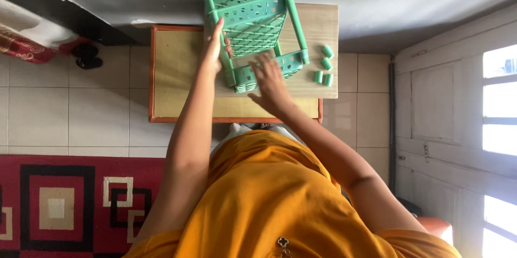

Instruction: The person disassembles a green plastic crate on a wooden table. They remove the corner caps and side supports one by one, placing them on the table, then separate the crate into two halves and continue removing the remaining supports.

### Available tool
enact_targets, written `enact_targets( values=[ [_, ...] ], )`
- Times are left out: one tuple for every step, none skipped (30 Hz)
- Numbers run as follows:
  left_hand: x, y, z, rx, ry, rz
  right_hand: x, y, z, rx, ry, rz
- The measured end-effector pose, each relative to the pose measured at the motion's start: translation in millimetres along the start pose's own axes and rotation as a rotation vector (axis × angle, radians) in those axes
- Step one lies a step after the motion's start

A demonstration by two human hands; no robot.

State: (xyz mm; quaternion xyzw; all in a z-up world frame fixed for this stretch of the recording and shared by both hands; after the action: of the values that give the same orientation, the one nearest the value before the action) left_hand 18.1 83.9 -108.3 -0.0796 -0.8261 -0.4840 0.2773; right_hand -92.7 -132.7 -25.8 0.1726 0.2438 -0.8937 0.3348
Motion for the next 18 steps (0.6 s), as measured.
enact_targets(
  values=[
    [8.2,0.7,4.0,-0.001,-0.033,0.002,13.1,7.3,8.3,-0.063,0.052,-0.082],
    [12.9,1.8,4.2,-0.005,-0.072,-0.001,27.6,20.4,14.3,-0.122,0.11,-0.163],
    [18.5,-1.4,4.9,-0.082,-0.032,0.014,45.7,37.0,18.3,-0.182,0.169,-0.244],
    [23.4,-5.0,4.6,-0.159,0.009,0.025,65.9,56.0,19.6,-0.177,0.252,-0.358],
    [24.4,-6.9,2.5,-0.235,0.051,0.035,83.6,75.4,13.1,-0.173,0.336,-0.472],
    [26.2,-11.0,1.5,-0.255,0.081,-0.01,100.1,99.6,-2.6,-0.376,0.418,-0.786],
    [27.8,-16.2,0.8,-0.274,0.112,-0.054,114.6,124.2,-23.0,-0.585,0.49,-1.099],
    [29.8,-21.1,1.9,-0.296,0.143,-0.094,127.0,143.7,-44.2,-0.746,0.511,-1.214],
    [32.2,-25.1,5.0,-0.25,0.138,-0.095,138.2,161.4,-65.5,-0.909,0.532,-1.326],
    [32.9,-26.4,6.9,-0.203,0.128,-0.099,148.3,177.6,-84.0,-1.073,0.557,-1.43],
    [34.6,-26.5,10.1,-0.157,0.119,-0.102,157.1,188.3,-101.9,-1.139,0.502,-1.499],
    [37.0,-25.6,14.9,-0.157,0.087,-0.091,163.6,195.2,-119.7,-1.205,0.446,-1.569],
    [41.7,-23.4,22.8,-0.158,0.055,-0.079,169.6,200.5,-133.2,-1.271,0.388,-1.637],
    [48.9,-21.5,32.9,-0.16,0.026,-0.066,176.0,202.6,-142.8,-1.28,0.355,-1.649],
    [55.3,-20.0,41.1,-0.141,0.016,-0.042,180.4,201.9,-149.3,-1.29,0.323,-1.66],
    [62.4,-17.9,49.8,-0.122,0.008,-0.018,183.9,199.8,-152.9,-1.3,0.289,-1.671],
    [69.2,-15.9,57.7,-0.102,0.0,0.007,186.9,198.3,-154.1,-1.324,0.264,-1.662],
    [75.0,-14.1,63.3,-0.073,-0.034,0.016,189.1,199.6,-152.4,-1.347,0.239,-1.65]
  ],
)
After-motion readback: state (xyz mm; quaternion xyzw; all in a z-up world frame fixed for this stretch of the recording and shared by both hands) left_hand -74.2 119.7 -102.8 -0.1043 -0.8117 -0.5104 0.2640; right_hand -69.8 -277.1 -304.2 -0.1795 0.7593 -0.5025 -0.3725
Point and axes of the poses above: each hand's wrist, its own x-axis away from the middle knuckle, its own z-axis out of the back of the hand, y = z × x, the point moved 2 cm from there along -x, towards the middle knuckle, and after that the axes turned 4 degrees about y, right-handed, at the moved point
